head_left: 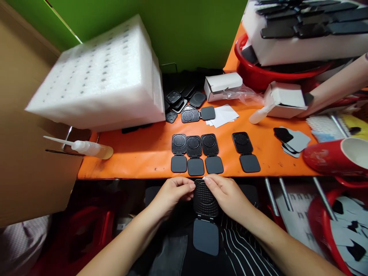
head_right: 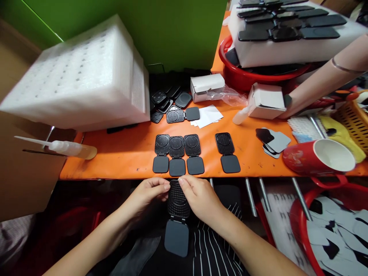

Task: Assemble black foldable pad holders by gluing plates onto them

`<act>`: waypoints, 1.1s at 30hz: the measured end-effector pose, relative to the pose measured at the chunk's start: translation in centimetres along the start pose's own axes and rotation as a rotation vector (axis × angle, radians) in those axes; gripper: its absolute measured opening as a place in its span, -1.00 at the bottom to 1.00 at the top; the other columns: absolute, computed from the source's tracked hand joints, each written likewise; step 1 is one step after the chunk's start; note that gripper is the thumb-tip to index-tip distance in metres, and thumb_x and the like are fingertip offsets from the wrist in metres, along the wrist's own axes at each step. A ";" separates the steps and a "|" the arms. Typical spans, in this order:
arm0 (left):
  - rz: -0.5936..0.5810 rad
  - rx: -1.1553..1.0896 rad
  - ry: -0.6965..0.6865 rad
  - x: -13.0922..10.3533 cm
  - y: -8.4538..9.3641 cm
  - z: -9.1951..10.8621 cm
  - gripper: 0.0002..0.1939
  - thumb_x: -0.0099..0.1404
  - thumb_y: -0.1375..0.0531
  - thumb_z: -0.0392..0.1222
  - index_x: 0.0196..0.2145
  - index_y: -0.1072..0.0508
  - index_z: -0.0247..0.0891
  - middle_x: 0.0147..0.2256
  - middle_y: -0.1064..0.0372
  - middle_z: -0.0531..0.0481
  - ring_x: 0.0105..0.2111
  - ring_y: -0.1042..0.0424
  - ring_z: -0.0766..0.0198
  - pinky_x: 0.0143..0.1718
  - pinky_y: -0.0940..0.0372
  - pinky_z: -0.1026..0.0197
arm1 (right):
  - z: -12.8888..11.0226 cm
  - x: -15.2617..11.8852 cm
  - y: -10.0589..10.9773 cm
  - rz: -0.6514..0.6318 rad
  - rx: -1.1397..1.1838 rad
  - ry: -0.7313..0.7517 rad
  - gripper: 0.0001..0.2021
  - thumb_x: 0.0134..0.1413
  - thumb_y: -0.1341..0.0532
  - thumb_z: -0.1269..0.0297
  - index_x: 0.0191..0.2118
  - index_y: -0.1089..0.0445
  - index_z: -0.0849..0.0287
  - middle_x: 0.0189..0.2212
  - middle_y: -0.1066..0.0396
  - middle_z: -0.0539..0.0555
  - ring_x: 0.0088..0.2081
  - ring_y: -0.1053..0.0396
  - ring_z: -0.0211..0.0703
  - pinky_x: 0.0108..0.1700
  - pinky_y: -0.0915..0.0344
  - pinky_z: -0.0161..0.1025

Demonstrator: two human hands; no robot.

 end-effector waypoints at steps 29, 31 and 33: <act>-0.041 -0.096 0.015 -0.4 -0.3 -0.3 -0.79 -0.10 -0.37 -0.17 -0.58 -0.46 -0.34 -0.63 -0.35 0.07 -0.60 -0.27 0.43 -0.50 -0.15 0.34 | -0.6 -0.9 0.1 0.005 -0.050 0.010 -0.67 0.26 0.07 0.20 -0.46 -0.29 0.15 -0.54 -0.37 0.00 -0.50 -0.30 -0.24 -0.44 -0.14 -0.32; -0.045 -0.108 0.011 -0.5 -0.4 -0.3 -0.78 -0.09 -0.37 -0.16 -0.60 -0.44 -0.33 -0.65 -0.33 0.08 -0.61 -0.25 0.43 -0.52 -0.13 0.35 | -0.7 -0.9 0.1 0.001 -0.047 0.015 -0.67 0.26 0.07 0.20 -0.46 -0.29 0.15 -0.52 -0.38 0.01 -0.49 -0.31 -0.23 -0.43 -0.15 -0.32; -0.065 -0.124 0.011 -0.6 -0.5 -0.3 -0.79 -0.10 -0.37 -0.18 -0.60 -0.43 -0.33 -0.65 -0.33 0.09 -0.61 -0.25 0.44 -0.52 -0.12 0.35 | -0.7 -0.9 0.0 -0.005 -0.049 0.015 -0.67 0.26 0.07 0.21 -0.46 -0.29 0.15 -0.53 -0.37 0.01 -0.49 -0.31 -0.24 -0.43 -0.14 -0.32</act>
Point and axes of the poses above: each hand's wrist, its own x-axis towards the middle knuckle, its own y-axis out of the back of the hand, z = x × y, the point moved 8 cm from there along x, towards the middle knuckle
